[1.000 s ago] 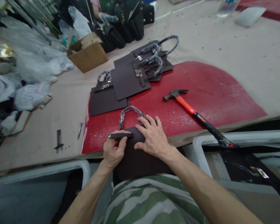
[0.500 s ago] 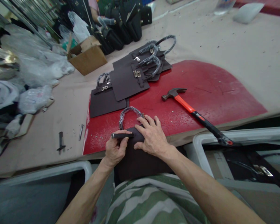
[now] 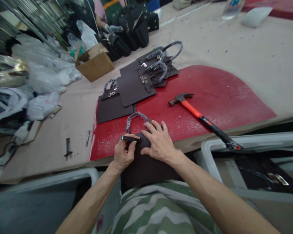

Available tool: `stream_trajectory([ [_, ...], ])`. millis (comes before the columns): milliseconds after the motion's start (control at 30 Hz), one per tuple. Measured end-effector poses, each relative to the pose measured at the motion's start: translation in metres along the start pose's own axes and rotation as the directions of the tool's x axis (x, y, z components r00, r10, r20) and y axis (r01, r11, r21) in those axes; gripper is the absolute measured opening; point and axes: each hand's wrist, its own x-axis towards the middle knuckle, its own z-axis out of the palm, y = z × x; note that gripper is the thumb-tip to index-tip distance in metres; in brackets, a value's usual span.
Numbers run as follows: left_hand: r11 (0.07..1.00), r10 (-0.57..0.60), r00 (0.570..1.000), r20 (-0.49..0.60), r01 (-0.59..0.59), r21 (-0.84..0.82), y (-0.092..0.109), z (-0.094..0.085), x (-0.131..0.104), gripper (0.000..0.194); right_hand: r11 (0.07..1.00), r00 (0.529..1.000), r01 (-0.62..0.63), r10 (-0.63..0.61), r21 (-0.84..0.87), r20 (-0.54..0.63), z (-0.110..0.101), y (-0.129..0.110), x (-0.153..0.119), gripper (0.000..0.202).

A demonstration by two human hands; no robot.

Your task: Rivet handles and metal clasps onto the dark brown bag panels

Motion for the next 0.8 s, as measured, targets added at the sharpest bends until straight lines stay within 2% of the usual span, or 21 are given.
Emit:
stream_trajectory([
  [100,1.000,0.016,1.000,-0.010,-0.016,0.027,0.000,0.003,0.001,0.019,0.999,1.000,0.015,-0.015,0.035,-0.015,-0.001,0.000,-0.001,0.073],
  [200,0.999,0.012,1.000,-0.018,-0.012,0.040,0.001,0.005,0.002,0.018,0.996,0.990,0.005,0.007,0.087,-0.143,-0.016,0.012,-0.007,0.063],
  [267,0.999,0.002,1.000,-0.019,-0.001,0.042,0.002,0.005,0.002,0.016,0.994,0.956,-0.091,0.104,0.062,-0.273,-0.035,0.030,-0.016,0.051],
  [333,0.999,-0.004,1.000,-0.018,0.005,0.047,0.003,0.006,0.001,0.015,0.957,0.908,-0.288,0.264,-0.028,-0.324,-0.058,0.053,-0.029,0.043],
  [400,0.998,0.000,1.000,-0.020,0.001,0.056,0.003,0.007,0.001,0.014,0.865,0.858,-0.484,0.438,-0.135,-0.267,-0.080,0.076,-0.042,0.039],
  [433,0.998,0.004,1.000,-0.024,-0.002,0.064,0.003,0.007,0.001,0.014,0.830,0.837,-0.534,0.492,-0.160,-0.240,-0.089,0.086,-0.048,0.031],
  [533,0.996,0.006,0.999,-0.031,-0.004,0.089,0.001,0.010,0.000,0.015,0.804,0.812,-0.582,0.566,-0.124,-0.142,-0.106,0.102,-0.057,0.009],
  [600,0.996,0.008,0.999,-0.037,-0.005,0.084,0.001,0.011,0.001,0.016,0.812,0.815,-0.580,0.577,-0.066,-0.059,-0.109,0.104,-0.054,0.019],
  [667,0.997,0.013,0.999,-0.043,-0.010,0.072,0.002,0.012,0.001,0.017,0.774,0.788,-0.616,0.610,0.149,0.087,-0.108,0.099,-0.046,0.022],
  [733,0.997,0.020,0.999,-0.049,-0.016,0.074,0.004,0.011,0.002,0.016,0.604,0.742,-0.663,0.609,0.443,0.280,-0.108,0.090,-0.035,0.020],
  [800,0.996,0.025,0.998,-0.050,-0.020,0.085,0.006,0.011,0.002,0.014,0.410,0.717,-0.674,0.565,0.615,0.409,-0.111,0.076,-0.025,0.022],
])
